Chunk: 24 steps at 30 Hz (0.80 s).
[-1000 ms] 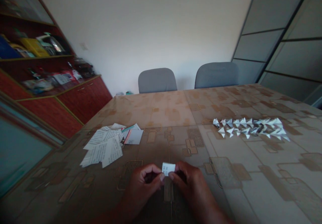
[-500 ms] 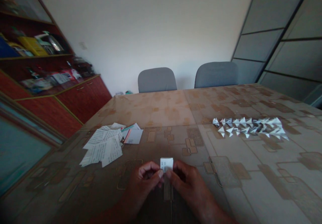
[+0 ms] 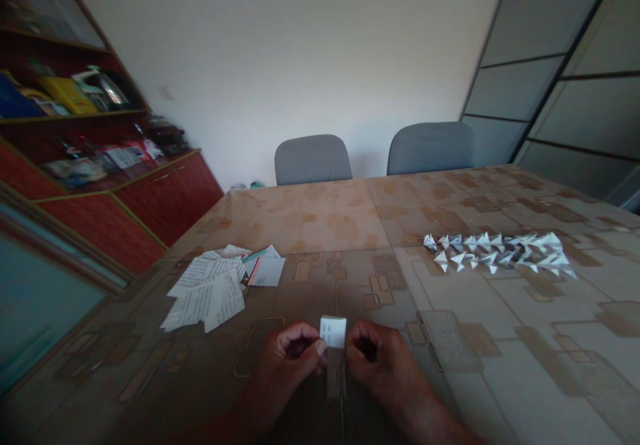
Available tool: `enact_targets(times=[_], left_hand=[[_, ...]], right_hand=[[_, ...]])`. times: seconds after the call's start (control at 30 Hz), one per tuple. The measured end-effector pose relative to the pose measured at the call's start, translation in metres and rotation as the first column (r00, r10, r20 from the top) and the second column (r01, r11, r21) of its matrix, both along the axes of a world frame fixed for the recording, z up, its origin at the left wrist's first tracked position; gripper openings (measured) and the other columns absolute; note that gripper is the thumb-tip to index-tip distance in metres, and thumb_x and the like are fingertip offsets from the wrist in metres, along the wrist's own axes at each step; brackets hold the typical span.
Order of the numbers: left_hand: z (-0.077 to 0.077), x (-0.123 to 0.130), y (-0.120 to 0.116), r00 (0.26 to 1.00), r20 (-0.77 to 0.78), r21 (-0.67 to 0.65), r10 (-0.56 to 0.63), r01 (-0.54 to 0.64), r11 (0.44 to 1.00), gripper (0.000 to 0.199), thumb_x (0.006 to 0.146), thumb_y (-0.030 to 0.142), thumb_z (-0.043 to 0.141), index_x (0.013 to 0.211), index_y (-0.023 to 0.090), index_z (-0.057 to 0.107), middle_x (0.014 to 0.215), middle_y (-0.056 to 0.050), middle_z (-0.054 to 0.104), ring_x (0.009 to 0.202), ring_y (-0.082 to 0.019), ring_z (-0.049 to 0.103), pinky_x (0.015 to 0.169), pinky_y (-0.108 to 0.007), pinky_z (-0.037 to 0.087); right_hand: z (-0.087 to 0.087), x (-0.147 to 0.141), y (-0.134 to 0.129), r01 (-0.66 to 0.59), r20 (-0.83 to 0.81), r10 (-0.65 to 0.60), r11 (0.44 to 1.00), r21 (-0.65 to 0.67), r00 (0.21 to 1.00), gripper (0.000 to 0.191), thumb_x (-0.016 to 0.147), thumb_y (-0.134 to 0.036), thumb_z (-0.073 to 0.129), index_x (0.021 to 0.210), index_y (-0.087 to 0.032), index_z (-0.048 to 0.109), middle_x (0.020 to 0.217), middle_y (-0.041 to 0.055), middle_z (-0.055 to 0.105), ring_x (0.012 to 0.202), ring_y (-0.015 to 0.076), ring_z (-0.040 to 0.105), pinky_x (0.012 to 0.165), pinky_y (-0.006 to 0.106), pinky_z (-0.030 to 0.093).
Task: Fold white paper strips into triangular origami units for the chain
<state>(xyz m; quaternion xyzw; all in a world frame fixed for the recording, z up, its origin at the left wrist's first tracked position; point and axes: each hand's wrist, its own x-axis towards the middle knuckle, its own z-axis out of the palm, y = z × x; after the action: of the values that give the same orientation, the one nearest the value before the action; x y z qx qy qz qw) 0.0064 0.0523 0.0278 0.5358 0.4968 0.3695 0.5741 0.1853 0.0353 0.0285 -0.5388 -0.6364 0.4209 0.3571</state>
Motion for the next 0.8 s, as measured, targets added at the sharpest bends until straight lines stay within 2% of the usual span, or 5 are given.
enact_targets(times=[0.13, 0.27, 0.53, 0.6, 0.8], left_hand=[[0.003, -0.011, 0.007, 0.963, -0.247, 0.089, -0.103, 0.128, 0.988, 0.018, 0.076, 0.029, 0.057, 0.065, 0.015, 0.063, 0.059, 0.000, 0.060, 0.057, -0.013, 0.055, 0.055, -0.022, 0.037], [0.005, -0.013, 0.012, 0.816, -0.542, 0.145, -0.200, 0.325, 0.934, 0.016, 0.076, 0.023, 0.057, 0.068, 0.015, 0.068, 0.062, 0.000, 0.065, 0.059, -0.013, 0.057, 0.055, -0.022, 0.034], [0.009, -0.013, 0.012, 0.585, -0.807, 0.230, -0.074, 0.429, 0.874, 0.008, 0.078, 0.019, 0.062, 0.070, 0.018, 0.065, 0.066, 0.002, 0.064, 0.060, -0.013, 0.056, 0.055, -0.022, 0.032], [0.008, -0.018, 0.010, 0.559, -0.829, 0.322, -0.030, 0.520, 0.791, 0.005, 0.082, 0.018, 0.062, 0.077, 0.018, 0.064, 0.076, 0.000, 0.065, 0.068, -0.014, 0.058, 0.060, -0.023, 0.036], [-0.001, -0.029, -0.002, 0.529, -0.840, 0.533, 0.121, 0.760, 0.372, 0.013, 0.096, 0.021, 0.050, 0.103, 0.017, 0.061, 0.089, -0.003, 0.064, 0.078, -0.019, 0.055, 0.067, -0.030, 0.041]], right_hand=[[0.008, 0.013, 0.000, 0.123, 0.134, -0.158, 0.963, 0.238, 0.978, 0.017, 0.081, -0.026, 0.050, 0.066, -0.021, 0.056, 0.061, -0.0007, 0.058, 0.057, 0.0152, 0.056, 0.053, 0.024, 0.043], [0.011, 0.008, -0.003, -0.012, 0.210, -0.083, 0.910, 0.414, 0.974, 0.015, 0.087, -0.022, 0.055, 0.075, -0.022, 0.064, 0.071, 0.0005, 0.064, 0.067, 0.0166, 0.060, 0.063, 0.027, 0.045], [-0.013, -0.011, 0.003, -0.115, 0.444, -0.071, 0.919, 0.376, 0.893, 0.012, 0.077, -0.011, 0.070, 0.075, -0.022, 0.066, 0.073, -0.0001, 0.065, 0.077, 0.0206, 0.059, 0.072, 0.033, 0.039], [-0.014, -0.011, 0.003, -0.108, 0.461, -0.080, 0.923, 0.369, 0.884, 0.012, 0.076, -0.010, 0.070, 0.077, -0.022, 0.066, 0.075, 0.0000, 0.065, 0.079, 0.0207, 0.059, 0.073, 0.033, 0.039], [-0.013, -0.009, 0.002, -0.119, 0.492, -0.068, 0.933, 0.339, 0.868, 0.010, 0.078, -0.013, 0.068, 0.080, -0.023, 0.067, 0.078, 0.0013, 0.066, 0.080, 0.0219, 0.059, 0.074, 0.034, 0.040]])
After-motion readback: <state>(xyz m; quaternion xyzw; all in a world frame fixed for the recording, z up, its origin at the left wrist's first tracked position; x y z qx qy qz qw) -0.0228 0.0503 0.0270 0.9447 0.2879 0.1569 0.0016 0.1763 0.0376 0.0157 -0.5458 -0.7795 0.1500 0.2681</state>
